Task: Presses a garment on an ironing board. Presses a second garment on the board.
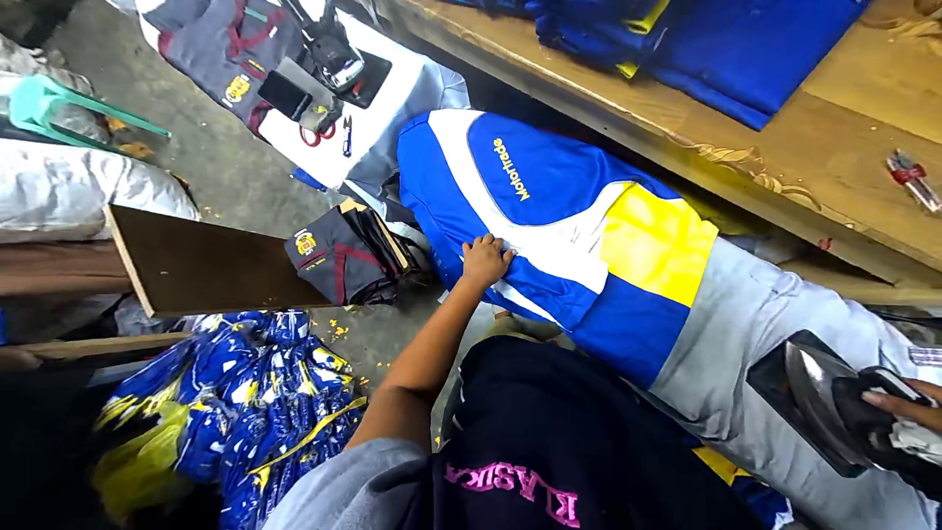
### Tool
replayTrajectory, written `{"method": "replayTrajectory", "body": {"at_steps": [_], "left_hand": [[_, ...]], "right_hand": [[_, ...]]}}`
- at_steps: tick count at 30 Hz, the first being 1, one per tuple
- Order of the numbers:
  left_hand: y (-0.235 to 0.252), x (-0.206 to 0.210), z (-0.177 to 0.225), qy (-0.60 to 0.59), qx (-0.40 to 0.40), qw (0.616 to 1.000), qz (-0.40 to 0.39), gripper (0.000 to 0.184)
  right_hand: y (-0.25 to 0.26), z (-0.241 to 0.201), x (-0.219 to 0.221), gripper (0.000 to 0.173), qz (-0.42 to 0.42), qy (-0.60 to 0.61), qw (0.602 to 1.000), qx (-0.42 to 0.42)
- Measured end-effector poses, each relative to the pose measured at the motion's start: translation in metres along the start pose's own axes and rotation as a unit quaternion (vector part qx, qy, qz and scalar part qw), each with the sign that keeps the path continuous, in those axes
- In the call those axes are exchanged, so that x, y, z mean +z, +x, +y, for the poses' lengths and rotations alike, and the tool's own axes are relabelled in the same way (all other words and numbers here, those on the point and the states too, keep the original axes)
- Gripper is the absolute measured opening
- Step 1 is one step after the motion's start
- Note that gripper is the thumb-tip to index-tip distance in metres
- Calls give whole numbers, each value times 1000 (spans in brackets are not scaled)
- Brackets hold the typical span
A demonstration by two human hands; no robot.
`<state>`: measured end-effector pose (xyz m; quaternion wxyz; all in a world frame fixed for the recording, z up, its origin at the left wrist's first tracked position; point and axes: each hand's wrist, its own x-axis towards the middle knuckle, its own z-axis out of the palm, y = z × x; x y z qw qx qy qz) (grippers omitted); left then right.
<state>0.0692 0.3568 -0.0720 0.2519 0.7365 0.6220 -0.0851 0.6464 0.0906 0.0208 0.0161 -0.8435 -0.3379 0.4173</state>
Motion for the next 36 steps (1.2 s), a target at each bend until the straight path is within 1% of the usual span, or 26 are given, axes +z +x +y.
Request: {"method": "replayTrajectory", "body": {"at_steps": [3,5,6,7,9,12,14,16,18,20,23,26,29,32,34,36], "left_hand": [[-1,-7,6,-27,-24,999,-3,57],[2,-9,5,-15,-15,1000,-19,54],[3,-10,3,-5,-6,999,-32,54],[4,-11,1,0,3,999,-43,53],[8,-13,-5,0,28,998,-58,52],[11,-23,-12,-51,66,993,-88,49],[8,-30,-24,-112,99,986,-77,44],[4,-37,-46,-158,130,978,-35,39],[8,-45,-70,-197,171,965,21,36],[14,-58,-104,-226,206,949,73,35],[18,-73,-166,-252,204,938,125,36],[24,-80,-222,-261,177,937,147,36],[25,-90,-257,-258,160,938,167,35],[21,-99,-276,-259,147,940,167,34],[18,-98,-283,-268,134,940,161,34],[14,-92,-287,-272,125,942,150,34]], "right_hand": [[-12,-22,6,51,17,-7,1000,4],[-26,-40,10,40,40,5,999,-9],[-30,-42,13,36,55,19,998,-20],[-27,-36,15,38,70,38,996,-40],[-29,-35,20,51,91,72,991,-67],[-56,-88,39,54,141,109,981,-71],[-70,-130,56,55,178,107,974,-95],[-92,-187,71,58,189,102,972,-99],[-110,-240,84,50,179,95,976,-81],[-115,-285,95,45,157,82,983,-55],[-116,-349,116,46,135,71,987,-57],[-115,-403,137,50,125,60,988,-73],[-114,-441,153,49,134,59,986,-82],[-118,-468,160,45,147,39,985,-81],[-119,-473,158,46,151,23,985,-86],[-119,-469,154,47,158,10,983,-94]]}}
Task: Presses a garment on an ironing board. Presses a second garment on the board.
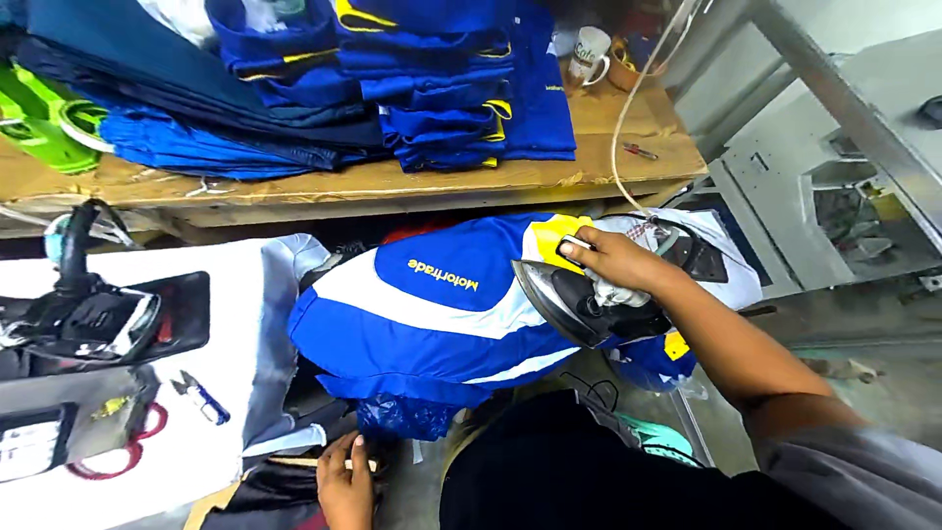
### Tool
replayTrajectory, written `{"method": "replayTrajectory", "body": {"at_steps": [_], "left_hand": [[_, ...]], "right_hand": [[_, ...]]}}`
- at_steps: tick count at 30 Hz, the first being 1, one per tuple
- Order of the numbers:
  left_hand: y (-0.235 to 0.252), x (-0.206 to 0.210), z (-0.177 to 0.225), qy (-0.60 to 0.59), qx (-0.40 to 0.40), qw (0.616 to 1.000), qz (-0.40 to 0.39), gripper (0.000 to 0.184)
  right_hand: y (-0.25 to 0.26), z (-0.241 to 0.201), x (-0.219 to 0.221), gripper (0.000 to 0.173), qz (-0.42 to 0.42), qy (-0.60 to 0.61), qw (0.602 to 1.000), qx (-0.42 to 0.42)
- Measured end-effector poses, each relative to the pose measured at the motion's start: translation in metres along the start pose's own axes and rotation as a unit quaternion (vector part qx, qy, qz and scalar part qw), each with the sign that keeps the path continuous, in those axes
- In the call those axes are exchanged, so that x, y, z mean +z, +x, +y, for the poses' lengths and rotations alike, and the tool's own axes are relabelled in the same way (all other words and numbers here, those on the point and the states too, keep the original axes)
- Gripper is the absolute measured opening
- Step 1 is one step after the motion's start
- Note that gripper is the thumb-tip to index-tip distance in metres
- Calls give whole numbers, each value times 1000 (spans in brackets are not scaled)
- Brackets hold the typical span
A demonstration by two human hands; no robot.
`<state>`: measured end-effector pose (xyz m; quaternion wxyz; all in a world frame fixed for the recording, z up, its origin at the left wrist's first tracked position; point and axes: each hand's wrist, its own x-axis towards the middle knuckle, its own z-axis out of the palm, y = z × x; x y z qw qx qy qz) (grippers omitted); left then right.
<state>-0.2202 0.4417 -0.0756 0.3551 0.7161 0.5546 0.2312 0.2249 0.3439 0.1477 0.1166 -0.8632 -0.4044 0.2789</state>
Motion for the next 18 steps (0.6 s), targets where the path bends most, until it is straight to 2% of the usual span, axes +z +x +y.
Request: {"method": "replayTrajectory", "body": {"at_steps": [3,6,8,10,14,18], "left_hand": [[-4,9,-5,-2,3,1000,-27,34],[2,17,-3,1,8,999,-54,35],[11,20,7,8,15,998,-63,35],[23,24,19,21,36,997,-67,35],[46,46,69,40,65,995,-71,36],[63,88,141,23,78,994,-75,38]], "right_hand": [[-2,18,-16,46,-7,-5,1000,-17],[-9,54,-36,43,21,32,999,-20],[-15,84,-53,43,43,53,998,-6],[-23,118,-73,50,50,69,996,36],[-35,195,-111,77,78,80,984,137],[-21,280,-138,73,74,38,989,126]]}}
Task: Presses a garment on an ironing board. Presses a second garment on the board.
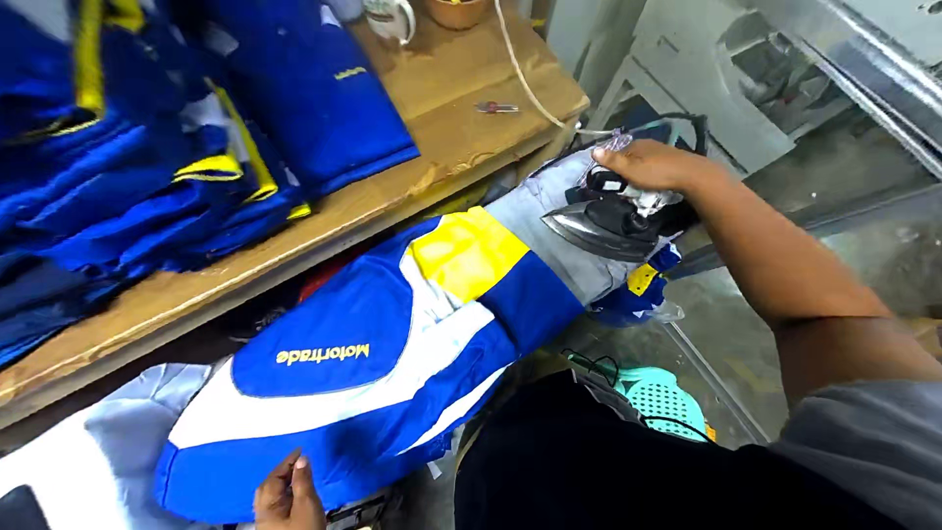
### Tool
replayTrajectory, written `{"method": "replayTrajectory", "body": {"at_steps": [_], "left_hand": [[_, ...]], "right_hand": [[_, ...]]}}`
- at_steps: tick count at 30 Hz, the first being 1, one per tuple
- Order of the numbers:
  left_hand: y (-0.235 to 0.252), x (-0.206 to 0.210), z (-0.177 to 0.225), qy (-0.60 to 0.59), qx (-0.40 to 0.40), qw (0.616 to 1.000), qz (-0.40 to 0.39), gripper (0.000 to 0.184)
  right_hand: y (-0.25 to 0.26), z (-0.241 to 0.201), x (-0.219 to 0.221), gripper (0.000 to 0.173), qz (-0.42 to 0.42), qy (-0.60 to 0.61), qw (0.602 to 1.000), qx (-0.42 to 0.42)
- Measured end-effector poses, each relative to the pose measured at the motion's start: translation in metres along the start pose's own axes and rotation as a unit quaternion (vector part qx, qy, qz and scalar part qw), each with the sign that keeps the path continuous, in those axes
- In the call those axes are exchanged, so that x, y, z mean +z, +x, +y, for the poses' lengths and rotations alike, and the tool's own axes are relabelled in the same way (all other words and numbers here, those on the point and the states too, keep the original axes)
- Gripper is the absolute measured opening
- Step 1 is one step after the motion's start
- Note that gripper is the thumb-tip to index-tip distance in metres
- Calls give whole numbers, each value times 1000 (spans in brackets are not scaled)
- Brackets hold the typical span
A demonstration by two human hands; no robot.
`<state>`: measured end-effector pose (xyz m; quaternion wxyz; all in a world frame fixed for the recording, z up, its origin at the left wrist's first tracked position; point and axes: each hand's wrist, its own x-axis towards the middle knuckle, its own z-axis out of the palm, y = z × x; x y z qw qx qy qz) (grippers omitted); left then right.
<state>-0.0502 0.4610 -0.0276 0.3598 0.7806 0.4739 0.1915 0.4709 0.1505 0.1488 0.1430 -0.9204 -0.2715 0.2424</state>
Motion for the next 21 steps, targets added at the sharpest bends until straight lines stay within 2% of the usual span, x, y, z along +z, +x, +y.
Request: {"method": "replayTrajectory", "body": {"at_steps": [3,7,10,12,16,21], "left_hand": [[34,38,62,-7,25,999,-31,39],[92,97,153,26,100,989,-108,38],[145,135,233,58,186,969,-154,34],[181,157,287,61,207,962,-167,31],[263,204,368,10,181,966,-183,31],[349,287,435,-163,29,966,-198,44]], "right_hand": [[44,61,-11,71,-24,-47,998,-30],[95,132,-1,70,-36,-88,995,-19],[115,163,12,56,-11,-79,996,-45],[128,165,9,57,-52,-63,996,-32],[139,166,13,67,-91,-100,990,-38],[140,167,26,63,-74,-111,989,-62]]}}
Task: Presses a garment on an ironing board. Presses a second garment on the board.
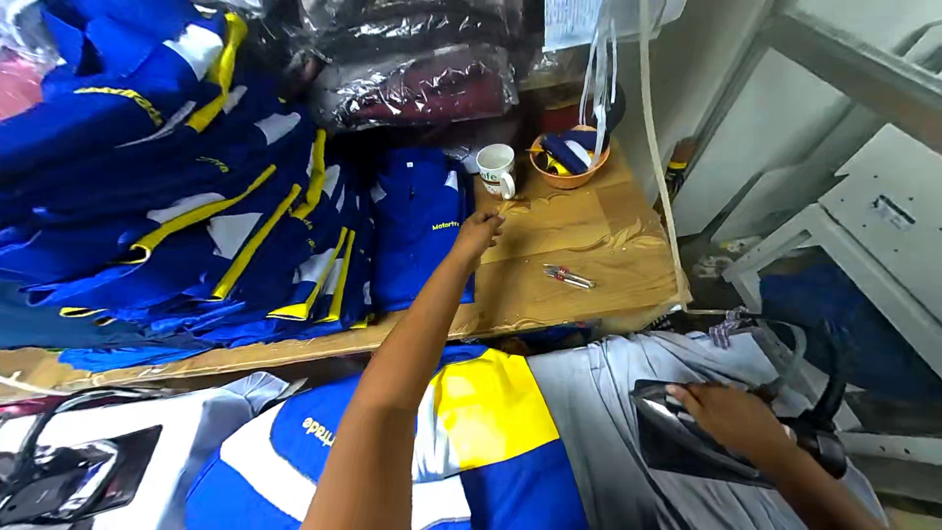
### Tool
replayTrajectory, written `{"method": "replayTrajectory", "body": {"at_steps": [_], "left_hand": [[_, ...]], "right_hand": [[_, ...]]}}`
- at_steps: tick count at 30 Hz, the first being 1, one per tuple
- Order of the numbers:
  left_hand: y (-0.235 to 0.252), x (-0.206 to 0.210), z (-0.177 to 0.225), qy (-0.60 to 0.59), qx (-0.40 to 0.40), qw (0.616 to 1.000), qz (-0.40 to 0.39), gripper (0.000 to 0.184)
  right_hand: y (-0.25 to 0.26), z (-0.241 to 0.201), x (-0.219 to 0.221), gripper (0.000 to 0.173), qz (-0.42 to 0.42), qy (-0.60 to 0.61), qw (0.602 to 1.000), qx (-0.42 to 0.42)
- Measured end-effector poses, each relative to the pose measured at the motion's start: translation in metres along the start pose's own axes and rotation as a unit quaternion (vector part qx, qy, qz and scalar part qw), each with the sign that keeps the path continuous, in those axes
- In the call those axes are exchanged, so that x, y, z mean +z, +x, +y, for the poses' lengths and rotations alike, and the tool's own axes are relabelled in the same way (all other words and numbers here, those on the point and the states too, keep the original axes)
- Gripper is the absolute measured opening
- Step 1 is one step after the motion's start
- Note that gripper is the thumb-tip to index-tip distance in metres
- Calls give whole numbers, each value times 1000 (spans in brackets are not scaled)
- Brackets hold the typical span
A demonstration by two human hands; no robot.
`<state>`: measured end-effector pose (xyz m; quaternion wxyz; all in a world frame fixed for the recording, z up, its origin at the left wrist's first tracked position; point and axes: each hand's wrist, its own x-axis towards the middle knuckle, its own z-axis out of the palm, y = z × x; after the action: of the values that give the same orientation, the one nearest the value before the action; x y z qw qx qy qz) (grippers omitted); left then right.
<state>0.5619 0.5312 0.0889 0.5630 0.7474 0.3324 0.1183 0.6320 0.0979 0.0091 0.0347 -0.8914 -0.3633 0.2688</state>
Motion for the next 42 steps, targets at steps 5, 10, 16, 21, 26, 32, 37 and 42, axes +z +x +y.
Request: {"method": "replayTrajectory", "body": {"at_steps": [5,10,16,21,26,32,37,42], "left_hand": [[78,47,-2,-102,-20,992,72,51],[107,68,5,-190,-36,973,124,49],[116,77,12,-286,-37,945,157,46],[104,71,-8,-305,-14,938,162,42],[48,58,-25,-256,26,960,111,40],[-89,18,-30,-204,69,977,-9,37],[-225,-24,-33,-210,62,970,-102,36],[-356,-55,-29,-227,70,962,-136,34]], "right_hand": [[0,8,15,64,82,-6,996,-23],[3,14,26,67,140,-7,989,-36],[3,12,26,69,152,-9,988,-29],[3,10,24,70,136,-16,991,-12],[1,7,21,68,104,-21,994,9],[-3,1,13,67,54,-19,998,20],[-3,0,11,70,57,-15,998,1],[-4,-2,14,72,64,-5,998,28]]}}
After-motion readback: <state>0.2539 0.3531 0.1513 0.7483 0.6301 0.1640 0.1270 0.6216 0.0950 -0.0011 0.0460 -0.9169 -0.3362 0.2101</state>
